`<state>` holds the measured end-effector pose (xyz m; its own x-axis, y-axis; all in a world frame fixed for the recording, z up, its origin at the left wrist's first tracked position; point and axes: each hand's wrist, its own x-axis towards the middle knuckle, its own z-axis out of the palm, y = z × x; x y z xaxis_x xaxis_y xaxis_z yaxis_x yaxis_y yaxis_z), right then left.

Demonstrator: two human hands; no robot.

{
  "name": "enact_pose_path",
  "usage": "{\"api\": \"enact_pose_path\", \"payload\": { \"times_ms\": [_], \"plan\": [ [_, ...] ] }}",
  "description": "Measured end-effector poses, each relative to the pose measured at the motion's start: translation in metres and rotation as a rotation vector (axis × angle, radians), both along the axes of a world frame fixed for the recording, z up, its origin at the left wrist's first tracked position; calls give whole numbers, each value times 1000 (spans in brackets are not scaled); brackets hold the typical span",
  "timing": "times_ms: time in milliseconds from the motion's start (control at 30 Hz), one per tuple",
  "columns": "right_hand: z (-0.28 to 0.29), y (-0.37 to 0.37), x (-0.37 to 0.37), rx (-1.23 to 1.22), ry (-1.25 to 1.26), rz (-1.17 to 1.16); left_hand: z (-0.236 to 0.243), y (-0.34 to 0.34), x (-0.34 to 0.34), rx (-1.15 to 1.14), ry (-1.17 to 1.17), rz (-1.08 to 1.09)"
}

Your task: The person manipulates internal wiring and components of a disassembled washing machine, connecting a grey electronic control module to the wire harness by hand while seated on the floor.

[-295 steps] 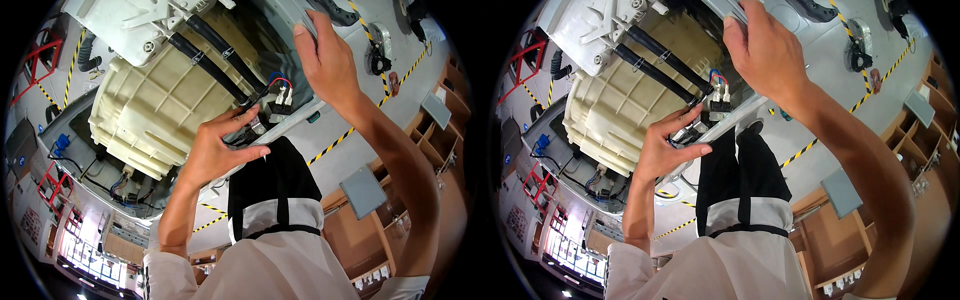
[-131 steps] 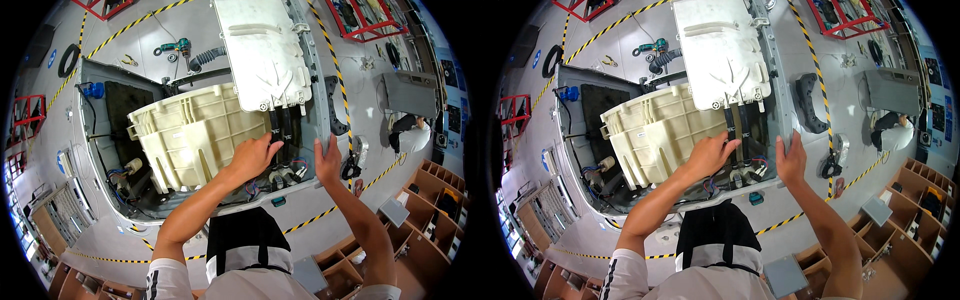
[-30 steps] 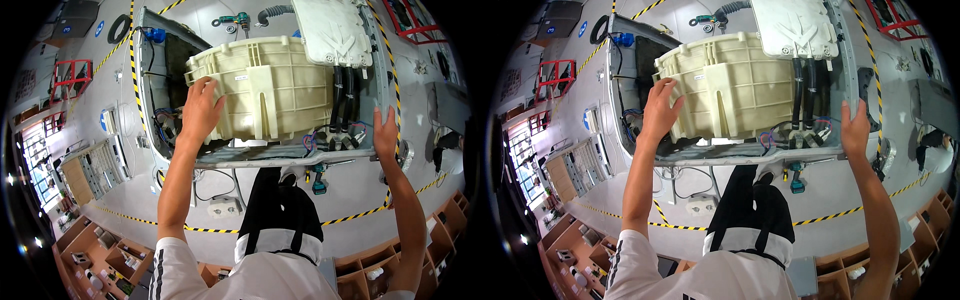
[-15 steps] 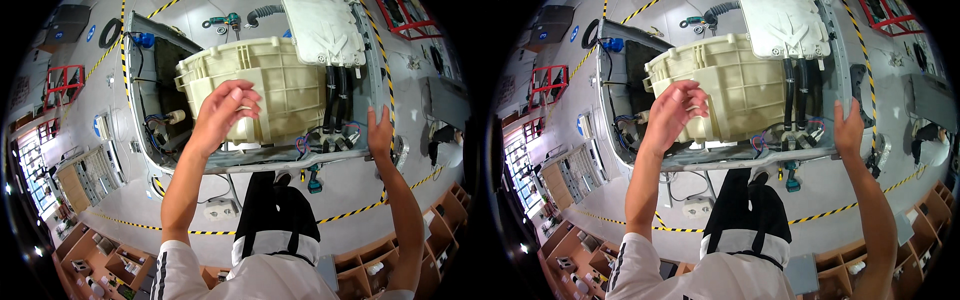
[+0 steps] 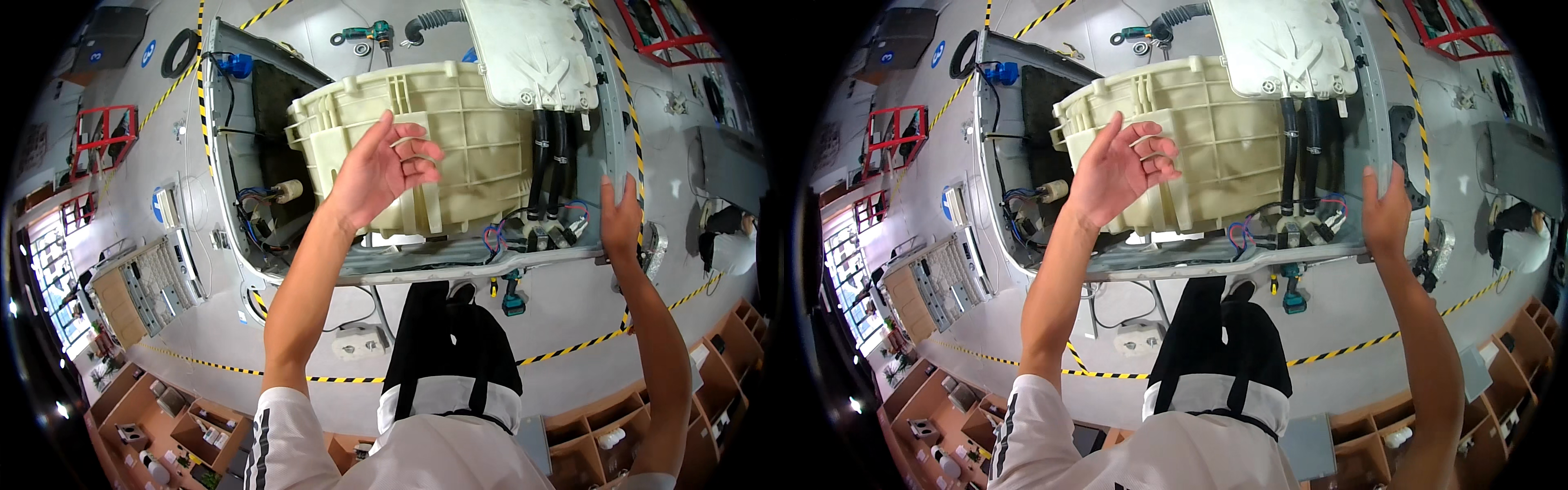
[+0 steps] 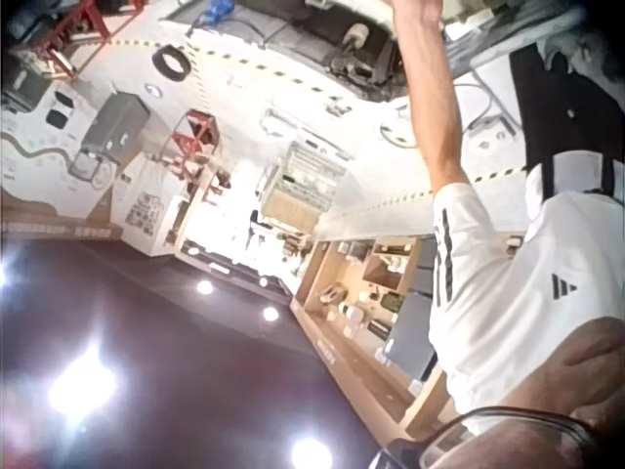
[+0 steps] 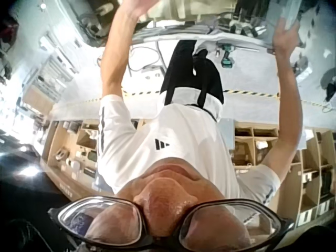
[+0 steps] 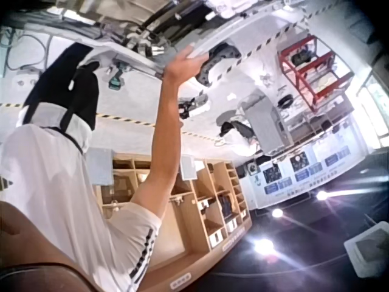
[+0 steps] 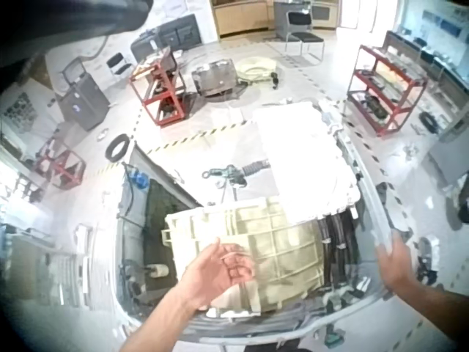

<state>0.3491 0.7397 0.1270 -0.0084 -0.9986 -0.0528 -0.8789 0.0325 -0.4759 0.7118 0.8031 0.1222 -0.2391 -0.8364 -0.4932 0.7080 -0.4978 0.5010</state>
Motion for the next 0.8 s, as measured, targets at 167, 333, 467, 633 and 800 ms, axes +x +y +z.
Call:
{"api": "enact_pose_path", "payload": {
  "times_ms": [167,333,467,633,800],
  "plan": [
    [8,1,8,39,17,-18,7,5,-17,22,-379,-43],
    [9,-1,7,116,11,-34,22,28,-12,-236,-724,-150],
    [3,1,1,6,47,-17,27,27,21,-247,-1001,-115],
    [3,0,4,-1,5,15,4,-18,81,-585,-1822,34],
    [1,1,2,-48,7,47,-15,-58,82,-797,-1850,-195]
  ]
}}
